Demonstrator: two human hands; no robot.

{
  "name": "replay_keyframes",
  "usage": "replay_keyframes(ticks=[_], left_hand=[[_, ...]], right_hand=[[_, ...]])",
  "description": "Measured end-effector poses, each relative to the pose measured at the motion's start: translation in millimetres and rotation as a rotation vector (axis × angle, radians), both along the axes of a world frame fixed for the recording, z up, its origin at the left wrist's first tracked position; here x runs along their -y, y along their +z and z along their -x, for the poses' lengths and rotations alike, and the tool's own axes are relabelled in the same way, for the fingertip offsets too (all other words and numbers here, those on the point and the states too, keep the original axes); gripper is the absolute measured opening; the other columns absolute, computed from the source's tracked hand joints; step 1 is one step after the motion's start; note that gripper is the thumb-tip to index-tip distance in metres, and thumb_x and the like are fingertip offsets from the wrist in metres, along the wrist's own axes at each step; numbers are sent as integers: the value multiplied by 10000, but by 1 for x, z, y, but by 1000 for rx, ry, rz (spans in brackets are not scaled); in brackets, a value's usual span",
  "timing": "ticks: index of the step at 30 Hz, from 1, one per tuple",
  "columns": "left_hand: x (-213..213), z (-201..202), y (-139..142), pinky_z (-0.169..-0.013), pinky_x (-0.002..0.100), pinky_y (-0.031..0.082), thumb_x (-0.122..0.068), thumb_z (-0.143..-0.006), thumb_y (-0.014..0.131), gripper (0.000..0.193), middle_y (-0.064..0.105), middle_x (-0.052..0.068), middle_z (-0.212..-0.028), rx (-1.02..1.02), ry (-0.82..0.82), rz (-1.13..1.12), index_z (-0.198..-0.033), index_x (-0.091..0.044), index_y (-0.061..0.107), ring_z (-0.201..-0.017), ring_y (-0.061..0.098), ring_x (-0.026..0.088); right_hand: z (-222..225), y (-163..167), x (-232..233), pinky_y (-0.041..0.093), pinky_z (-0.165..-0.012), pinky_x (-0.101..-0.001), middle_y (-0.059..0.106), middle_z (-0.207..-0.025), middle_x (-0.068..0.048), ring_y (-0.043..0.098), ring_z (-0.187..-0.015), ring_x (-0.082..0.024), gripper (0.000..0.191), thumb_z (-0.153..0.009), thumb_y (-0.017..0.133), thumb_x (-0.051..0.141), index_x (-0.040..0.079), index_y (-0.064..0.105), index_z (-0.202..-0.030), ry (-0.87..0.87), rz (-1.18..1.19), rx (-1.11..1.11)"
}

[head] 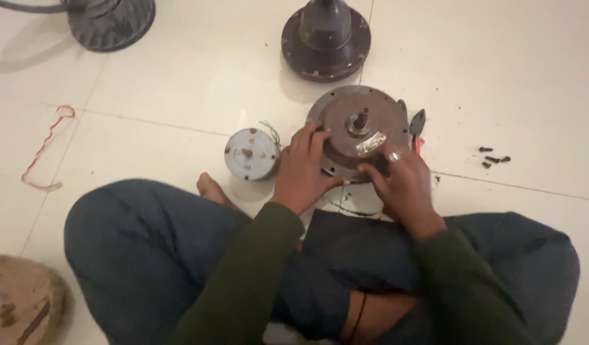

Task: The person sits on the floor and uses a curved metal rod to scrape around the edge of an electric motor housing, working around its circumference and repositioning the housing while scraping off residue. Loose screws and pliers lie nearby on the floor.

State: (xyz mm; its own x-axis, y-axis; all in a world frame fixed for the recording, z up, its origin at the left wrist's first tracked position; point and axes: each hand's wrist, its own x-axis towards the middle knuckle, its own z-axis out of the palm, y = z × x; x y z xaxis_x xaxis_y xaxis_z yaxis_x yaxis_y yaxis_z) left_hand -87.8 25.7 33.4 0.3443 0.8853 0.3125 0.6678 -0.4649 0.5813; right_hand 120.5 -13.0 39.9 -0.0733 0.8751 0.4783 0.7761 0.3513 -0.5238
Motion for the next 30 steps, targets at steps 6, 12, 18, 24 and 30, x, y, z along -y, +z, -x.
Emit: replay_keyframes(ticks=[6,12,18,24,30], left_hand=[[1,1,-5,-1072,519,423,-366,-605,972,967,440,182,-1496,1,-5,-4,-1373,-50,477,-1410,415,410],[-1,0,-4,-1068,534,411,-354,-577,978,965,432,168,-1493,10,4,11,-1359,-63,494,-1411,412,394],[1,-1,-6,-1061,534,410,-382,-572,980,966,422,155,-1504,12,16,28,-1345,-78,488,-1428,398,379],[4,-3,-6,-1069,537,405,-391,-582,979,976,416,153,-1509,12,21,20,-1357,-74,476,-1424,399,383],[-2,-2,-4,-1066,531,414,-361,-575,976,950,428,170,-1487,27,8,-3,-1337,-75,485,-1411,409,397]], right_hand=[[-19,-2,17,575,-758,-346,737,-1037,-104,740,-923,-222,298,-844,745,-11,60,730,-1133,169,289,-240],[-19,-11,5,597,-800,-313,753,-1018,-100,761,-922,-196,188,-858,736,-42,37,736,-1029,182,292,-247],[-26,-19,3,575,-720,-323,768,-931,-78,778,-888,-210,202,-859,774,-6,6,655,-1022,129,316,-249],[-21,-19,-3,537,-643,-351,673,-752,-113,701,-720,-249,438,-815,852,110,-11,552,-1111,-1,330,-144],[-18,1,15,526,-627,-360,678,-842,-130,652,-681,-252,348,-817,850,120,25,629,-1068,-33,212,-114]])
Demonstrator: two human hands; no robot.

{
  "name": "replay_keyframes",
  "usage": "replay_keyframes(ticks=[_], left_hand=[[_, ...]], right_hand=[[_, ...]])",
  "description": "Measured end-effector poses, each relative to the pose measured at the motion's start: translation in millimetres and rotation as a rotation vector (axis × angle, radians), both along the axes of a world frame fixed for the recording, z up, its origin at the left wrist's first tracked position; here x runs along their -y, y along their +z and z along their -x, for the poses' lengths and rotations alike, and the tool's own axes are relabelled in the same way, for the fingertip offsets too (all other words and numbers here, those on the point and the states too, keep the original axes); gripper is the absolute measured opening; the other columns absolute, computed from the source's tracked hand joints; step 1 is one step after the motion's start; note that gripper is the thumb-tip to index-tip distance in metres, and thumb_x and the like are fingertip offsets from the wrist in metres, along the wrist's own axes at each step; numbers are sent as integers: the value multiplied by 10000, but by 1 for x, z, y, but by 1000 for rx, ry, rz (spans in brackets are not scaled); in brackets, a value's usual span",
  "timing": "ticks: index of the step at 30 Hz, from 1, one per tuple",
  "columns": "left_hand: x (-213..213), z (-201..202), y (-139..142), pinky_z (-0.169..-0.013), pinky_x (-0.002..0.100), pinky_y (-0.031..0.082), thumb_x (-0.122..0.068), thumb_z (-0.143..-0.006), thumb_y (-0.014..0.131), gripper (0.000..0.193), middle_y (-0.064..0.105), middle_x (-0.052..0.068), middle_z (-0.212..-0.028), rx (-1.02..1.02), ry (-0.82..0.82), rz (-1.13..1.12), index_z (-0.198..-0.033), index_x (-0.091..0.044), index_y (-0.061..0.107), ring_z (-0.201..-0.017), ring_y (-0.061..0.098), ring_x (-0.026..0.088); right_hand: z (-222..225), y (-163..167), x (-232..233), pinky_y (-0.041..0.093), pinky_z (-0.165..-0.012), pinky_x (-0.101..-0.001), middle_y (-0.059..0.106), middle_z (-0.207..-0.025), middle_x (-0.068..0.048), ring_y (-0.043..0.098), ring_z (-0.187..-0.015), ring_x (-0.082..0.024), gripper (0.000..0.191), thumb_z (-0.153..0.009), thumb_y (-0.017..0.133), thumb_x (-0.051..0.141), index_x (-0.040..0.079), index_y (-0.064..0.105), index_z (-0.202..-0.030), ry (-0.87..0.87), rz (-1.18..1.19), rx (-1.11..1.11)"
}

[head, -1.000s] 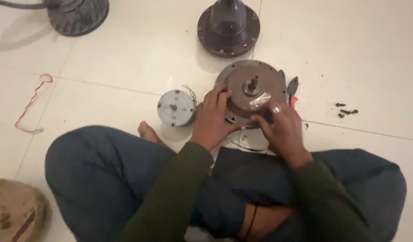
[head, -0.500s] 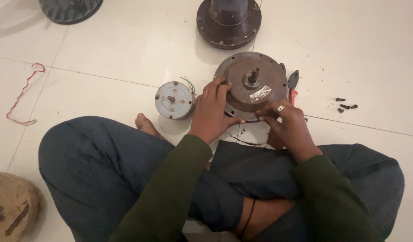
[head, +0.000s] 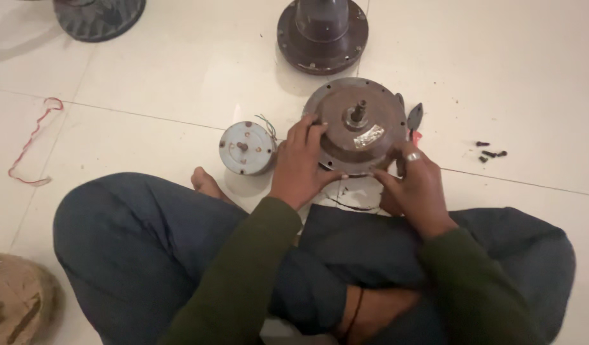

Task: The person sits on the floor and uses a curved metal rod to scrape around the edge of an electric motor housing, working around its circumference and repositioning the housing while scraping off residue. Loose screws and pliers lie nearby on the floor.

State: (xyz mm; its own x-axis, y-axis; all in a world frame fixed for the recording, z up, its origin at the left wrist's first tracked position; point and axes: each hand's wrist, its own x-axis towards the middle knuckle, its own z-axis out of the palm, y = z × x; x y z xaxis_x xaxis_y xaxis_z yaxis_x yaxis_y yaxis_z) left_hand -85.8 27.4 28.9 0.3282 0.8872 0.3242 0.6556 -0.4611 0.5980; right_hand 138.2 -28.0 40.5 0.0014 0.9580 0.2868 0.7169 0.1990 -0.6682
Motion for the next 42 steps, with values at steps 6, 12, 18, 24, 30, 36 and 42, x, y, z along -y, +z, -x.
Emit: replay_keyframes(ticks=[6,12,18,24,30,36,42], left_hand=[[-1,0,-5,-1055,535,412,-365,-570,983,969,436,169,-1485,-7,10,0,-1349,-72,486,-1400,421,403],[-1,-2,-5,-1062,527,415,-374,-576,983,974,415,160,-1506,-12,0,3,-1350,-65,479,-1412,410,390],[2,-2,-3,-1055,533,420,-394,-577,982,973,418,159,-1493,-11,-5,-3,-1341,-63,478,-1417,404,389],[2,-4,-3,-1056,523,422,-405,-573,978,968,430,163,-1486,-31,13,2,-1333,-60,487,-1401,419,391],[-1,-2,-5,-1065,522,427,-368,-588,982,962,428,179,-1487,18,-13,-42,-1354,-57,489,-1389,428,404],[-2,-2,-8,-1061,527,425,-380,-576,977,959,428,168,-1490,-7,1,-16,-1338,-67,486,-1400,421,402],[1,-4,-3,-1054,530,402,-396,-571,978,962,430,162,-1481,-11,20,-4,-1330,-68,488,-1400,411,391]], right_hand=[[2,-2,3,553,-680,-344,743,-1009,-110,725,-821,-241,252,-864,750,-10,52,716,-1107,68,31,-58],[-5,-13,-7,598,-788,-334,760,-1025,-103,771,-977,-227,196,-897,728,-4,35,659,-1077,191,16,-145],[-7,-14,-8,554,-702,-412,750,-949,-109,738,-886,-299,216,-864,781,47,30,642,-1029,140,-23,9],[-2,-11,-11,537,-705,-447,714,-851,-132,705,-837,-340,392,-880,869,226,40,574,-1059,-41,115,235],[-2,-1,2,568,-694,-405,702,-972,-161,715,-831,-326,320,-841,792,62,40,611,-1104,62,5,36],[-2,-10,-6,590,-784,-384,743,-1008,-111,754,-940,-287,273,-888,725,1,36,591,-1123,145,-31,-36],[-3,-24,-13,552,-692,-459,732,-898,-154,724,-822,-355,272,-933,741,155,26,550,-1077,61,64,151]])
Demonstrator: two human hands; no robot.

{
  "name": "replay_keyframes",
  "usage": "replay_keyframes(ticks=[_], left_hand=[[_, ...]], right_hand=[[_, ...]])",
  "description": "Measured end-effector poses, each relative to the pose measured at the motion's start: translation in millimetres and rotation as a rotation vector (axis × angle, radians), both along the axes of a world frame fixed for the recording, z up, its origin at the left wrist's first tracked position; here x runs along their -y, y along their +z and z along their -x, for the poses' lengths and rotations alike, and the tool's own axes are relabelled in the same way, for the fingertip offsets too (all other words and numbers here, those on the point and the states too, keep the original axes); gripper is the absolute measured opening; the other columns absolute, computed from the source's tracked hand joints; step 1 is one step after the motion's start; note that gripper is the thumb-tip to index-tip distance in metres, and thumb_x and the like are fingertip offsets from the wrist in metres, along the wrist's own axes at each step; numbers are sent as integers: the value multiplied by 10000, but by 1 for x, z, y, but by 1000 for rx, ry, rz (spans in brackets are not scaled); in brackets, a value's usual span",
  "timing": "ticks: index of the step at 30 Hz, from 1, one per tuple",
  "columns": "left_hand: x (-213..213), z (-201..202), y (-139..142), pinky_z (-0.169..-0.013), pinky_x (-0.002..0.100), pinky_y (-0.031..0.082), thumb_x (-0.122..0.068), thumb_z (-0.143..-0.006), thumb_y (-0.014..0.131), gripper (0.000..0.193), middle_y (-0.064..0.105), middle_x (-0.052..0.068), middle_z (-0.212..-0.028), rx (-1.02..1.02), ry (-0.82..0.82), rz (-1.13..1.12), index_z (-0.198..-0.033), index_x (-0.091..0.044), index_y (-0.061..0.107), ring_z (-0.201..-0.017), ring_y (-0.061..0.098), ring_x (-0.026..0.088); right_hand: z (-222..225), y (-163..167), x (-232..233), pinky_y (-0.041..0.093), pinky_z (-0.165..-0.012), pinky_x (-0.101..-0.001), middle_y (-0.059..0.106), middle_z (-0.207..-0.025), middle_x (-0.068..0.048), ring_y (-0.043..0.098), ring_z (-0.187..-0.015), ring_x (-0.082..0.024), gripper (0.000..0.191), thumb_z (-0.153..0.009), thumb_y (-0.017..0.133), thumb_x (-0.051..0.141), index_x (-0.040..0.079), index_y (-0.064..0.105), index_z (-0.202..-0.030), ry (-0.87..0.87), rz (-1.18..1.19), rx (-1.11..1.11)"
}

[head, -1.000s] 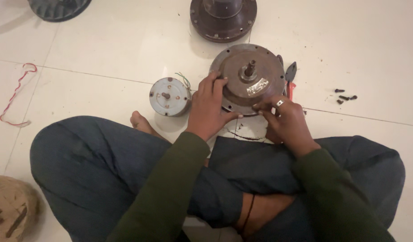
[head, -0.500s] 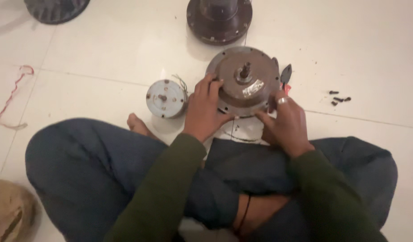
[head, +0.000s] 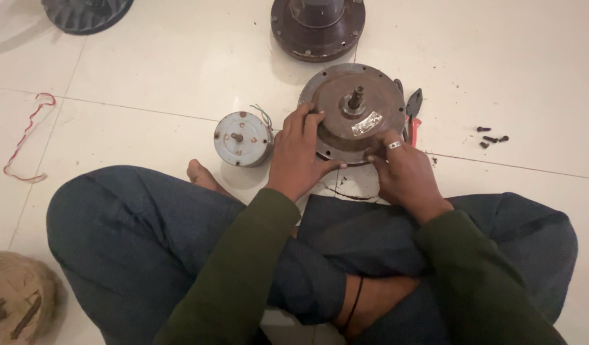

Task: The person sits on the floor and uses a curved metal rod to scrape around the edge of an electric motor housing, working around its circumference and repositioning the housing while scraping off residue. Loose screws and pliers lie nearby on the floor.

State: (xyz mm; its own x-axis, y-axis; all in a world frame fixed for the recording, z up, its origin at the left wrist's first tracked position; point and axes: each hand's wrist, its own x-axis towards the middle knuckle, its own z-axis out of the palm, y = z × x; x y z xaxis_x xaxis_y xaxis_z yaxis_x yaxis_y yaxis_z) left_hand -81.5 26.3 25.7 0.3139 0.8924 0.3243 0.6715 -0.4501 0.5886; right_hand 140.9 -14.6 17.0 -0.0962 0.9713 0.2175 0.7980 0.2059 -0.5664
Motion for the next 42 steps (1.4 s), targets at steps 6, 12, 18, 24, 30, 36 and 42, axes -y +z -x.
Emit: replay_keyframes(ticks=[6,12,18,24,30,36,42], left_hand=[[-2,-2,4,-1042,518,418,-397,-577,971,929,461,142,-1424,-39,-4,29,-1312,-82,499,-1337,443,381],[3,3,-1,-1035,534,419,-377,-613,964,921,458,149,-1422,-47,-10,-13,-1347,-78,497,-1344,442,389],[0,1,1,-1033,530,422,-399,-593,968,928,454,153,-1423,-22,-9,5,-1325,-77,498,-1351,439,381],[1,-1,3,-1031,519,425,-403,-587,972,928,449,157,-1433,-53,1,-14,-1318,-72,504,-1358,439,381],[4,-5,4,-1023,517,425,-393,-586,970,927,459,151,-1435,-52,12,-2,-1325,-70,513,-1349,447,380],[4,-10,7,-1010,522,428,-401,-574,970,935,468,173,-1413,-55,16,5,-1316,-61,514,-1325,452,395],[3,-5,7,-1031,515,428,-378,-625,962,907,470,174,-1416,-59,-4,-8,-1343,-54,512,-1340,453,400]], right_hand=[[3,7,-12,530,-652,-487,707,-870,-194,698,-784,-392,283,-1021,742,221,21,559,-1104,-241,-62,41],[-8,20,23,556,-655,-385,726,-974,-127,704,-751,-269,324,-870,726,16,39,630,-1179,-65,6,-177],[-1,18,13,557,-716,-343,760,-1011,-88,720,-836,-237,228,-881,766,25,71,644,-1068,9,-111,-167],[-10,3,1,549,-716,-373,772,-929,-77,723,-798,-265,319,-852,807,96,9,600,-1078,-66,-20,-200],[-10,-5,-2,530,-701,-417,739,-894,-140,710,-800,-335,451,-818,879,220,2,595,-1093,-162,-8,-38],[-8,10,15,522,-667,-422,678,-866,-159,675,-753,-327,392,-823,834,134,50,606,-1132,-239,-34,-86],[-7,14,15,498,-603,-422,640,-740,-118,648,-645,-290,334,-857,772,83,96,631,-1160,-165,-54,-90]])
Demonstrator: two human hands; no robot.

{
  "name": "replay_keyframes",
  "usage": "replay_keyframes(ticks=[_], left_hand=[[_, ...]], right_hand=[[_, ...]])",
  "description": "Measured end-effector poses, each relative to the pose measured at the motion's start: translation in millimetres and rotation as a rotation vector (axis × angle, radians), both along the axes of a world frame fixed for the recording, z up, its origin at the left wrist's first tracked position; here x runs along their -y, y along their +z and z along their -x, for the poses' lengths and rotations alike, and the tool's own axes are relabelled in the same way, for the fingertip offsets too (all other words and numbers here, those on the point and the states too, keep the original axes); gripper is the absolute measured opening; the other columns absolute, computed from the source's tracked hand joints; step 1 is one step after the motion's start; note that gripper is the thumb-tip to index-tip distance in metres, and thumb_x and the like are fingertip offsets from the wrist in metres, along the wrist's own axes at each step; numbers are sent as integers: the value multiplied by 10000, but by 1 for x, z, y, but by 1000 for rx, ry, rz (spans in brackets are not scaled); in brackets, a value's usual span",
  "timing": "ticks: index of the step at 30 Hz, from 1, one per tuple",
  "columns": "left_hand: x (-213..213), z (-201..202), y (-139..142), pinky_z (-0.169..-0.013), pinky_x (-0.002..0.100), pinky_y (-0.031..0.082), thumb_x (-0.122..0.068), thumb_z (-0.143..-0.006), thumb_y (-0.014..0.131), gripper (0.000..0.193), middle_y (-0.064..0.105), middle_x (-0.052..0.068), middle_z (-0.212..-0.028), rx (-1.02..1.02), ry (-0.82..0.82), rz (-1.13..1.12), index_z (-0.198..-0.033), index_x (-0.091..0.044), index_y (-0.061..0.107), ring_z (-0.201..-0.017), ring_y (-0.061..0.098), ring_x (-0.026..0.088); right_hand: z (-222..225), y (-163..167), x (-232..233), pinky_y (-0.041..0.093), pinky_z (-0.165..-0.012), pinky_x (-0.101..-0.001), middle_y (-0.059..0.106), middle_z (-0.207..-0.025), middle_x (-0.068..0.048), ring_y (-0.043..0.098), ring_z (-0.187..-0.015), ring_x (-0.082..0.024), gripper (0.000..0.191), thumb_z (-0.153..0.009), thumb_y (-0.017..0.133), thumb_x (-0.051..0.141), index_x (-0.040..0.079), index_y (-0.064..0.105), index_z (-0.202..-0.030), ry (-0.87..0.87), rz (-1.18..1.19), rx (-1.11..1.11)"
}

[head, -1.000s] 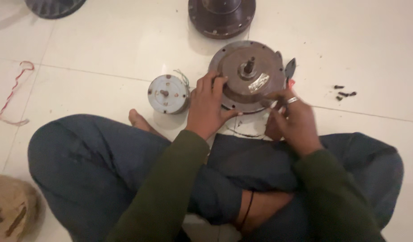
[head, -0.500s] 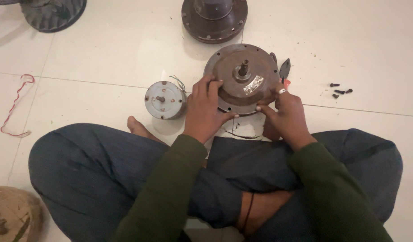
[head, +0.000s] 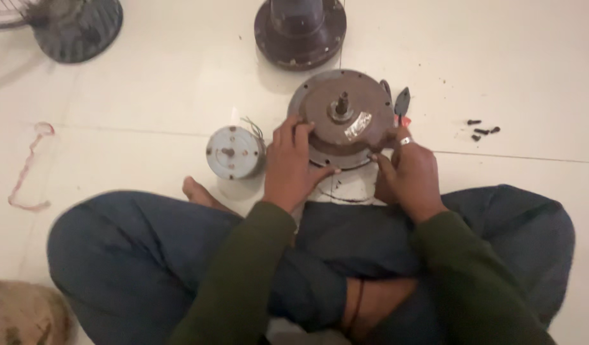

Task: The person sits on the floor and uses a curved metal rod to scrape around the edge of an electric motor housing, working around its circumference and repositioning the housing while scraping off residue. Loose screws and pliers lie nearby on the floor.

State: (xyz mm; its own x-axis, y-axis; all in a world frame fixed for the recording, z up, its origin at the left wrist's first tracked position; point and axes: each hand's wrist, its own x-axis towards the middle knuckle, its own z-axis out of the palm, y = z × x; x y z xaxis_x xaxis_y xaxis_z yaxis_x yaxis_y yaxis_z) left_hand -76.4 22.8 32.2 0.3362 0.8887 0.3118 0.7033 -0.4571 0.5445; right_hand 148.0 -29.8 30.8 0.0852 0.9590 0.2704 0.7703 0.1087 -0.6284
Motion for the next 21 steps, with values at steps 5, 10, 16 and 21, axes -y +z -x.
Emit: replay_keyframes(ticks=[5,10,16,21], left_hand=[[-5,-1,1,-991,514,433,-402,-591,964,936,474,164,-1403,27,2,-5,-1328,-48,508,-1313,467,390],[-3,-3,2,-981,520,436,-416,-574,966,943,481,154,-1398,13,23,-14,-1319,-52,516,-1319,469,383],[-1,-5,2,-988,519,433,-413,-587,960,937,477,164,-1411,-1,23,-32,-1326,-41,520,-1315,464,387],[6,-12,1,-1002,512,432,-417,-640,942,885,482,177,-1400,-7,35,-64,-1316,-28,522,-1300,463,399]], right_hand=[[8,-6,-4,480,-565,-428,634,-622,-97,635,-556,-271,268,-833,804,110,114,659,-1058,-71,86,-44],[14,-9,-8,500,-591,-402,685,-698,-96,648,-568,-268,337,-827,813,111,55,613,-1092,-131,62,-79],[16,-16,-10,520,-644,-421,742,-849,-84,702,-624,-292,359,-836,805,99,34,550,-1081,-225,130,-204],[38,-18,-5,514,-737,-447,729,-853,-118,713,-861,-349,354,-850,795,61,23,547,-1100,-367,-145,-171]])
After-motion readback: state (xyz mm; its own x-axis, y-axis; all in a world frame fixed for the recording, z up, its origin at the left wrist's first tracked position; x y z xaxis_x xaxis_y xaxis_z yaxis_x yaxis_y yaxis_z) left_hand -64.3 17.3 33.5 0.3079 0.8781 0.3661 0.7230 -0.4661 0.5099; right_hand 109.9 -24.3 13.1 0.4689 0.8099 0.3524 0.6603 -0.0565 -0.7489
